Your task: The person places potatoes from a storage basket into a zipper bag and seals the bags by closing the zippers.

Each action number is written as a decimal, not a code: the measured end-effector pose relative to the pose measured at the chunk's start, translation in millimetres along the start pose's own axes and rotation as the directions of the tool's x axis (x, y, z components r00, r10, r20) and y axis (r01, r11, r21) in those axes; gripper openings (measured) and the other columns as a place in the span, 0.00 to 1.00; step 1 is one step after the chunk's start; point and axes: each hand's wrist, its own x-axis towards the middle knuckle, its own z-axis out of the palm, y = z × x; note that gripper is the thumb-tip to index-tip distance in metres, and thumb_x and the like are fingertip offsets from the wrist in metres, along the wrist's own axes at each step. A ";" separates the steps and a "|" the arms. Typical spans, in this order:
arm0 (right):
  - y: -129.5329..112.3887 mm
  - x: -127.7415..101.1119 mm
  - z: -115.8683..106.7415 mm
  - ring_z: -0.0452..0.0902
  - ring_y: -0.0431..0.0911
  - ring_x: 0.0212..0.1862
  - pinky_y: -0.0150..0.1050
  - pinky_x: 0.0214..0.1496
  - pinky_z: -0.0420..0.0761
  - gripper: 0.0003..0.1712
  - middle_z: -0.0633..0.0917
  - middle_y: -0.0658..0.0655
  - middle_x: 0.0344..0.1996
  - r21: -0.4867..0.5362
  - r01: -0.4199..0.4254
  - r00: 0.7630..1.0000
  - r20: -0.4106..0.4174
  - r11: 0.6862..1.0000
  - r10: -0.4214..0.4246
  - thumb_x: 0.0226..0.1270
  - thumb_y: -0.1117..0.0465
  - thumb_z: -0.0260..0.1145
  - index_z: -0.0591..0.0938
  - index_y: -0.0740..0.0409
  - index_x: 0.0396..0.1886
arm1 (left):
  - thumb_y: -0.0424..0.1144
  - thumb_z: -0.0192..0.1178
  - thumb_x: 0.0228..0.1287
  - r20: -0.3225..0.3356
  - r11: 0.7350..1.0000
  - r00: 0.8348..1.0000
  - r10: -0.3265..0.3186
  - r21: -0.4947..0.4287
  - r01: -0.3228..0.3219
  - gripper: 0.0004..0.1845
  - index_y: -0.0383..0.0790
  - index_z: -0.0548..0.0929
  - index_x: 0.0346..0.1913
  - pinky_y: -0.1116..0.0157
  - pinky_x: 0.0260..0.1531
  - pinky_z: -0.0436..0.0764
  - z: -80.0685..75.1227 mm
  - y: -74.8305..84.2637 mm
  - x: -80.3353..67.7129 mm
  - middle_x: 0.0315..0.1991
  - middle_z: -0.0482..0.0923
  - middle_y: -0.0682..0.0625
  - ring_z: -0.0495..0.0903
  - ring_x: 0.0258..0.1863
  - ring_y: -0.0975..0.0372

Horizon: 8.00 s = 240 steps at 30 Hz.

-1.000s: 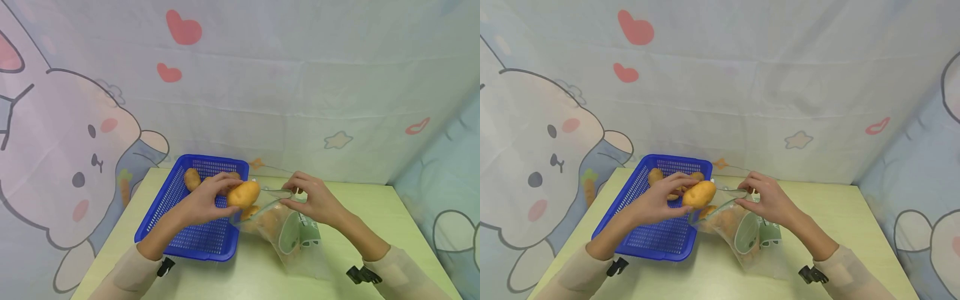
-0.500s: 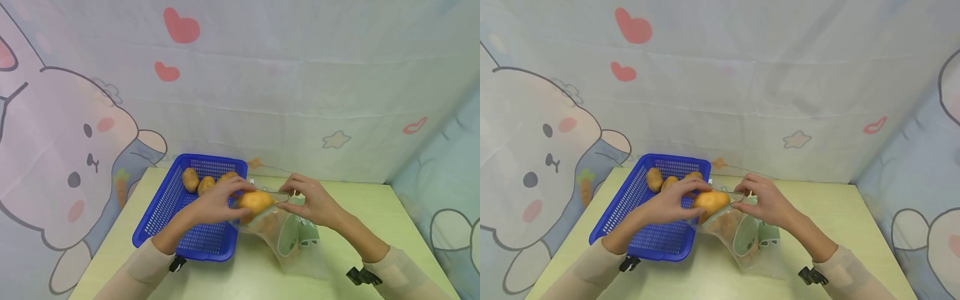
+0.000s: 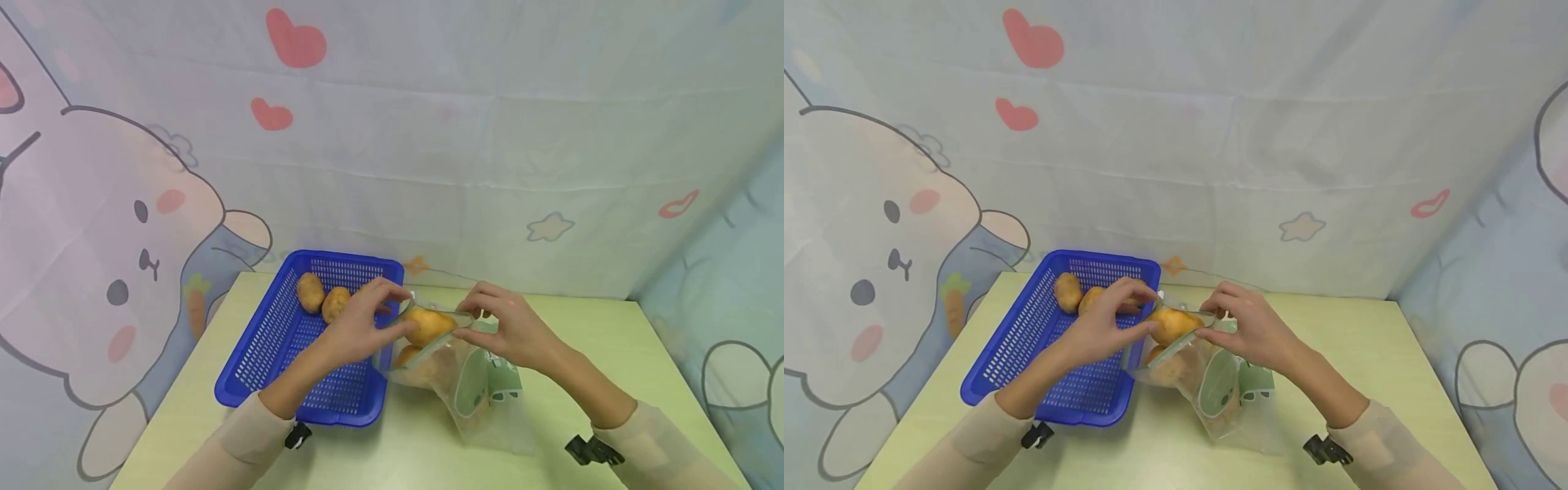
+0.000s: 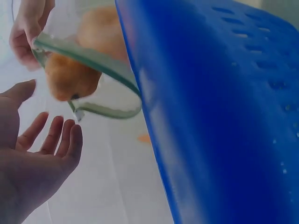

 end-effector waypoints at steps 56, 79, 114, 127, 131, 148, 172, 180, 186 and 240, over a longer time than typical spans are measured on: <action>-2.1 -20.3 -109.4 0.79 0.41 0.39 0.25 0.44 0.81 0.15 0.86 0.52 0.37 0.087 -0.164 0.964 -0.196 0.983 0.178 0.62 0.79 0.74 0.87 0.57 0.41 | 0.35 0.67 0.73 0.033 0.965 0.972 0.231 0.118 -0.234 0.05 0.40 0.85 0.48 0.62 0.45 0.80 -33.4 62.8 57.2 0.43 0.82 0.51 0.78 0.42 0.61; -1.3 -32.5 -100.0 0.74 0.45 0.38 0.32 0.37 0.74 0.09 0.85 0.55 0.38 0.420 -0.130 0.947 -0.217 0.898 0.239 0.66 0.83 0.66 0.85 0.71 0.42 | 0.50 0.69 0.73 -0.002 0.983 0.998 -0.065 -0.172 0.064 0.24 0.49 0.82 0.68 0.64 0.33 0.83 9.6 41.6 24.4 0.62 0.83 0.55 0.83 0.40 0.62; -14.4 5.1 -66.1 0.81 0.38 0.41 0.27 0.44 0.81 0.14 0.86 0.44 0.40 0.070 -0.136 0.983 -0.118 0.988 0.144 0.62 0.71 0.79 0.89 0.53 0.44 | 0.39 0.73 0.70 -0.210 0.999 0.977 0.035 -0.018 -0.039 0.35 0.41 0.71 0.76 0.52 0.70 0.75 -77.4 -12.1 48.1 0.70 0.77 0.46 0.73 0.71 0.57; -20.3 7.1 -55.6 0.81 0.38 0.42 0.29 0.47 0.82 0.15 0.86 0.43 0.41 0.122 -0.111 0.987 -0.100 0.986 0.123 0.63 0.70 0.79 0.89 0.48 0.45 | 0.46 0.74 0.69 -0.080 0.944 0.959 -0.272 0.172 0.282 0.43 0.32 0.66 0.78 0.48 0.75 0.68 -35.9 -114.4 48.7 0.73 0.70 0.37 0.68 0.74 0.44; -21.4 7.0 -54.2 0.80 0.38 0.42 0.29 0.47 0.82 0.14 0.87 0.45 0.40 0.125 -0.102 0.988 -0.105 0.987 0.116 0.62 0.71 0.79 0.89 0.52 0.44 | 0.44 0.73 0.69 -0.015 0.908 0.937 -0.350 0.240 0.343 0.41 0.28 0.67 0.76 0.46 0.74 0.69 -29.0 -123.6 40.2 0.72 0.70 0.33 0.70 0.72 0.41; -22.3 6.8 -53.0 0.81 0.39 0.42 0.30 0.48 0.82 0.15 0.86 0.43 0.41 0.139 -0.113 0.987 -0.096 0.984 0.127 0.63 0.71 0.79 0.89 0.51 0.45 | 0.39 0.71 0.66 -0.038 0.867 0.934 -0.354 0.362 0.343 0.30 0.31 0.78 0.68 0.49 0.61 0.79 -25.8 -121.4 41.1 0.61 0.78 0.38 0.78 0.58 0.46; -20.3 10.3 -53.5 0.80 0.40 0.42 0.30 0.48 0.82 0.16 0.86 0.47 0.41 0.129 -0.092 0.988 -0.108 0.987 0.106 0.62 0.72 0.79 0.89 0.52 0.45 | 0.38 0.77 0.65 -0.029 0.978 0.978 0.205 0.041 -0.204 0.31 0.41 0.79 0.69 0.64 0.54 0.86 -47.9 34.5 33.0 0.61 0.80 0.51 0.80 0.59 0.60; -19.1 11.2 -52.6 0.80 0.40 0.42 0.29 0.47 0.82 0.15 0.86 0.46 0.41 0.130 -0.109 0.987 -0.101 0.986 0.123 0.62 0.71 0.79 0.89 0.50 0.45 | 0.42 0.78 0.65 0.060 0.971 0.972 0.228 0.055 -0.231 0.30 0.43 0.81 0.67 0.65 0.54 0.85 -34.1 38.3 28.7 0.59 0.80 0.54 0.79 0.58 0.63; -18.2 11.0 -51.2 0.80 0.40 0.42 0.30 0.46 0.82 0.15 0.86 0.46 0.41 0.143 -0.114 0.987 -0.094 0.983 0.128 0.62 0.71 0.79 0.89 0.52 0.45 | 0.41 0.76 0.66 0.102 0.976 0.974 0.201 0.059 -0.208 0.29 0.45 0.80 0.68 0.65 0.53 0.85 -28.6 39.7 26.5 0.59 0.80 0.56 0.79 0.59 0.64; -18.5 5.2 -50.3 0.80 0.40 0.41 0.29 0.46 0.80 0.15 0.86 0.47 0.39 0.126 -0.102 0.981 -0.153 0.987 0.121 0.60 0.73 0.79 0.89 0.51 0.42 | 0.42 0.74 0.63 0.001 0.751 0.828 -0.560 0.422 0.507 0.46 0.25 0.64 0.77 0.40 0.67 0.75 -39.0 -125.4 17.0 0.70 0.66 0.26 0.70 0.69 0.36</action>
